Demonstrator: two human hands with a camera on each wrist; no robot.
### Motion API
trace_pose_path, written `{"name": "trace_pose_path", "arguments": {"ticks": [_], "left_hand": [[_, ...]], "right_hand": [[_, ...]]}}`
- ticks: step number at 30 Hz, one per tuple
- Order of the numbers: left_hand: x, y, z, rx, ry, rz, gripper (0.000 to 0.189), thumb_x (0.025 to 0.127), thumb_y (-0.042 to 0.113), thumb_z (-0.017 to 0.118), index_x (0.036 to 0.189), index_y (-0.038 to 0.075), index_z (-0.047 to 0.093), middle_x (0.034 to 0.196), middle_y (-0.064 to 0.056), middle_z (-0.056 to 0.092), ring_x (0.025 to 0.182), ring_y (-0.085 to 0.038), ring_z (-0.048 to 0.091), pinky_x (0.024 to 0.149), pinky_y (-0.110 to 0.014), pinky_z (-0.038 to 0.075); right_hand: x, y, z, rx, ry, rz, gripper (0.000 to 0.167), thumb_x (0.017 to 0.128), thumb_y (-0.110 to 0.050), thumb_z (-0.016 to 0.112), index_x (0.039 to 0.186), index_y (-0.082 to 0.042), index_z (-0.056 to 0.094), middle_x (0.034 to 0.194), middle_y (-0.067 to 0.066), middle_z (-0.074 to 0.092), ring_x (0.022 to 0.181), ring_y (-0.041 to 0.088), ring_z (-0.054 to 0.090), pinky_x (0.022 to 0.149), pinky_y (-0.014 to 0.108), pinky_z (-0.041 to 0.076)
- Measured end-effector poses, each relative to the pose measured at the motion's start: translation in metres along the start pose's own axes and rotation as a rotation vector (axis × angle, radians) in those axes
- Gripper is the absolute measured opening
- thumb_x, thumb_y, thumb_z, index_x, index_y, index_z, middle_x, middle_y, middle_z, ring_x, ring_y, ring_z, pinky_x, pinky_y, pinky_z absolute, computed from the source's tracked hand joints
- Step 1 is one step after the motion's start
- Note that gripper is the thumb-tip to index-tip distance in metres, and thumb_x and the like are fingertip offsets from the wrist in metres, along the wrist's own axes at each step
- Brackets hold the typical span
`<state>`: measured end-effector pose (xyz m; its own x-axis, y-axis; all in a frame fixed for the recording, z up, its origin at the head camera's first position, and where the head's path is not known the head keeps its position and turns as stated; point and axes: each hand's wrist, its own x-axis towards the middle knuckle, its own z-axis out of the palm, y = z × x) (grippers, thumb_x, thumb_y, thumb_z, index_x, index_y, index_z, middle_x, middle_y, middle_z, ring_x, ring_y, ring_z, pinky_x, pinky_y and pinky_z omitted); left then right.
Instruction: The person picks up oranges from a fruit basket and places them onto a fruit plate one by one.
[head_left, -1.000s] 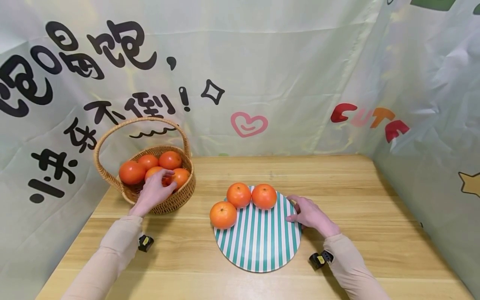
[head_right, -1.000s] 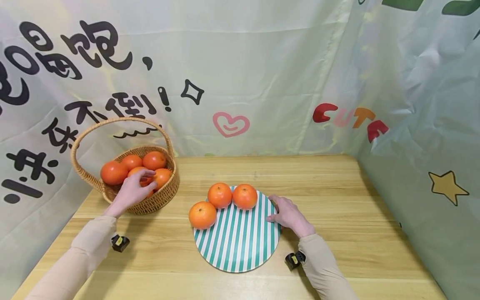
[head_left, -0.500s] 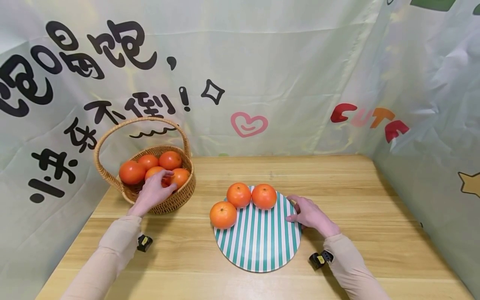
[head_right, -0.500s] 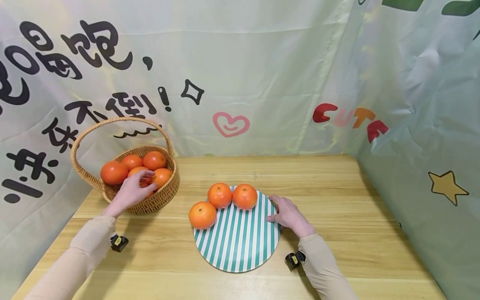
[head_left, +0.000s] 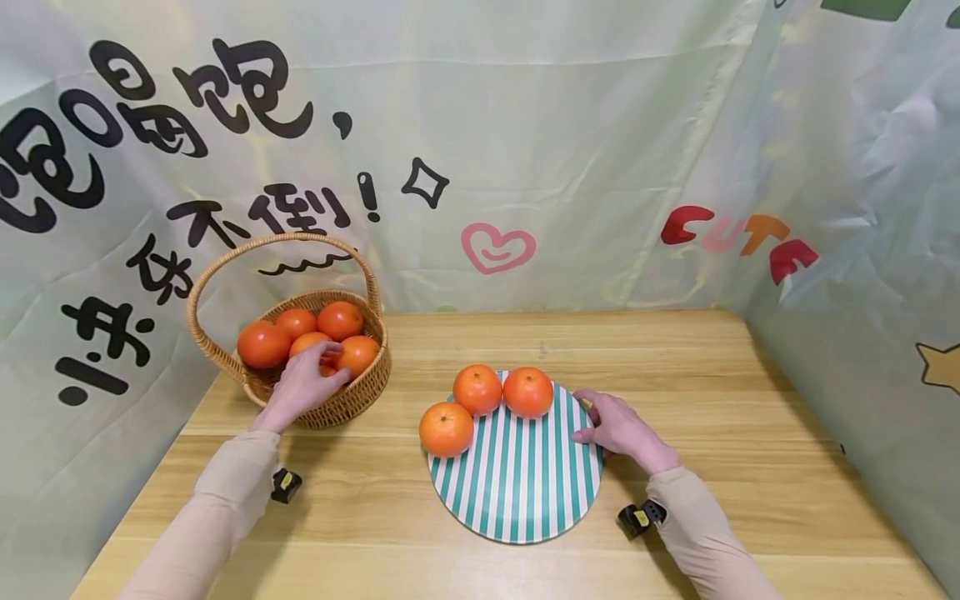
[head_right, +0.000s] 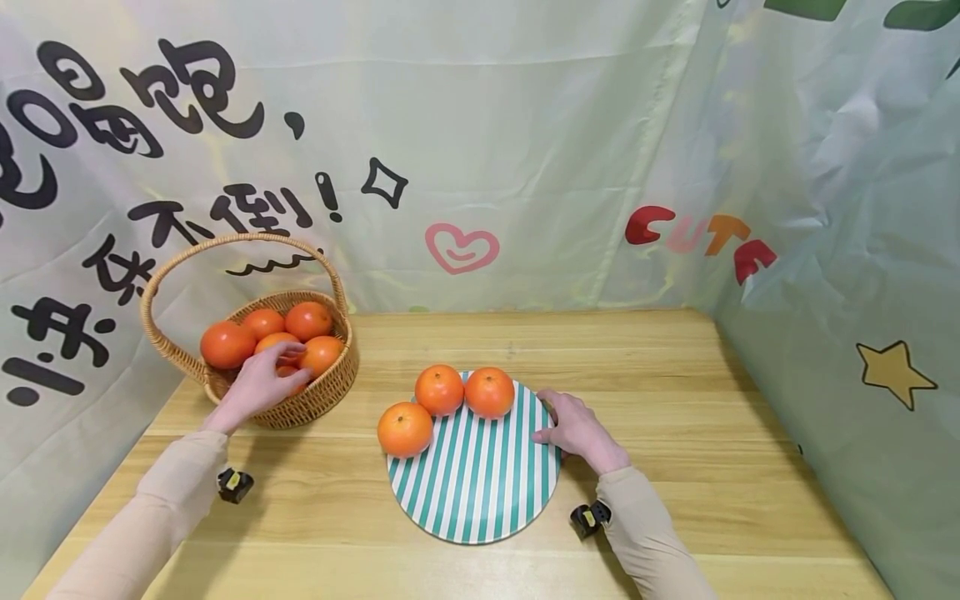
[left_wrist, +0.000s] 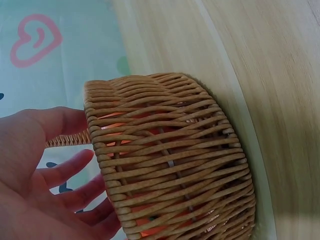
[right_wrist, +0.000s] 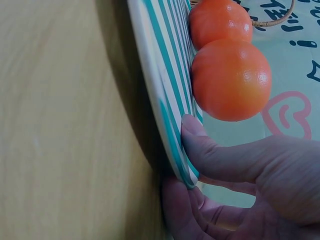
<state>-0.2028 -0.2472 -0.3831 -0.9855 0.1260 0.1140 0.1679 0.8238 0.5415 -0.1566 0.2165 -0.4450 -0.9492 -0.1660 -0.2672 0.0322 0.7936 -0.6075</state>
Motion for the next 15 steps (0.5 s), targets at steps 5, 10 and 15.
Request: {"name": "trace_pose_path", "arguments": {"ticks": [5,10,15], "left_hand": [[-0.001,-0.001,-0.004,0.006,0.033,-0.026,0.043,0.092,0.019,0.065,0.131,0.003,0.058,0.129,-0.021,0.065,0.117,-0.04,0.064,0.096,-0.057,0.048],[0.0,-0.002,-0.009,0.039,0.105,-0.028,0.043,0.091,0.018,0.062,0.132,0.004,0.058,0.137,-0.024,0.056,0.125,-0.047,0.054,0.094,-0.066,0.044],[0.0,-0.006,-0.012,0.096,0.21,0.041,0.041,0.088,0.01,0.062,0.128,0.001,0.059,0.136,-0.029,0.051,0.128,-0.052,0.044,0.099,-0.068,0.039]], "right_hand": [[0.001,0.001,0.0,-0.001,0.001,0.002,0.068,0.086,-0.014,0.079,0.145,-0.002,0.047,0.086,0.01,0.055,0.065,0.019,0.054,0.056,0.03,0.048],[0.001,0.001,0.0,-0.002,0.003,-0.006,0.068,0.086,-0.014,0.079,0.145,-0.001,0.046,0.086,0.009,0.055,0.064,0.019,0.054,0.055,0.03,0.048],[0.001,0.001,0.0,0.008,0.004,-0.009,0.068,0.087,-0.014,0.078,0.145,-0.001,0.046,0.086,0.01,0.055,0.064,0.019,0.054,0.055,0.031,0.048]]}}
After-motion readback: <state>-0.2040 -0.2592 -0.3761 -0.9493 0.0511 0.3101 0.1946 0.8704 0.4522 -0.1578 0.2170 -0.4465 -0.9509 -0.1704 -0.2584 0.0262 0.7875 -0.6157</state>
